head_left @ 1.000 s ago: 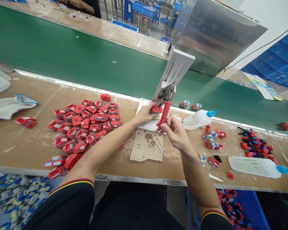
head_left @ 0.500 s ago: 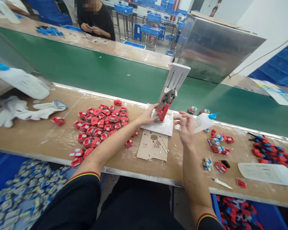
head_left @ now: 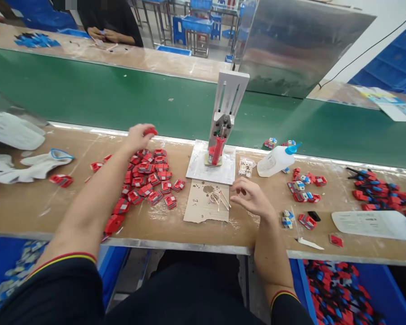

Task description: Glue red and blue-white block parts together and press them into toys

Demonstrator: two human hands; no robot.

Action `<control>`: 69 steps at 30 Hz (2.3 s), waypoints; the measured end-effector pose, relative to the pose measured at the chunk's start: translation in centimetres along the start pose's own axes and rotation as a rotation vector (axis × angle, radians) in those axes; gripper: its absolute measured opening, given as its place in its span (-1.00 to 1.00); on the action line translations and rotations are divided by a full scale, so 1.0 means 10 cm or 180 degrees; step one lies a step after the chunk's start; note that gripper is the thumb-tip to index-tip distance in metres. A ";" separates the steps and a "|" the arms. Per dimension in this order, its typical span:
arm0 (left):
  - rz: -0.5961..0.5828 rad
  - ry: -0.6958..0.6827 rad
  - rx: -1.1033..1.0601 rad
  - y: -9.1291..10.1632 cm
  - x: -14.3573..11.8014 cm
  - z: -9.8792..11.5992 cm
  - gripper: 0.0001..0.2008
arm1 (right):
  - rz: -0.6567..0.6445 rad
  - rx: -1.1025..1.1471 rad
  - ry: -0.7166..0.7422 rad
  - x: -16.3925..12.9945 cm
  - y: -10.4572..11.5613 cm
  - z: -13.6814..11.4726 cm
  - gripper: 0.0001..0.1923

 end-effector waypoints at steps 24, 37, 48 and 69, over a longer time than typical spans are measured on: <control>-0.0902 0.0423 -0.4091 -1.03 -1.81 1.21 -0.63 | -0.1037 -0.0302 -0.0194 0.04 -0.44 0.22 -0.84; -0.1228 0.0534 -0.4070 -1.09 -1.86 1.22 -0.56 | 0.0032 -0.0065 -0.0549 0.10 -0.37 0.32 -0.87; -0.0075 -0.0589 -0.2412 -0.85 -2.00 1.45 -0.60 | 0.2004 0.1129 -0.0067 0.02 -0.17 0.13 -0.60; -0.0388 -0.0925 -0.2226 -0.85 -2.13 1.62 -0.71 | 0.1805 0.1218 -0.0268 0.09 -0.51 0.03 -0.66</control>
Point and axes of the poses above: each hand's wrist, its own x-axis towards the middle knuckle, its own y-axis out of the back of the hand, z = x × y, the point moved 5 cm from there along x, towards the middle knuckle, and after that the axes turned 13 degrees about x, right-handed, at the moved point
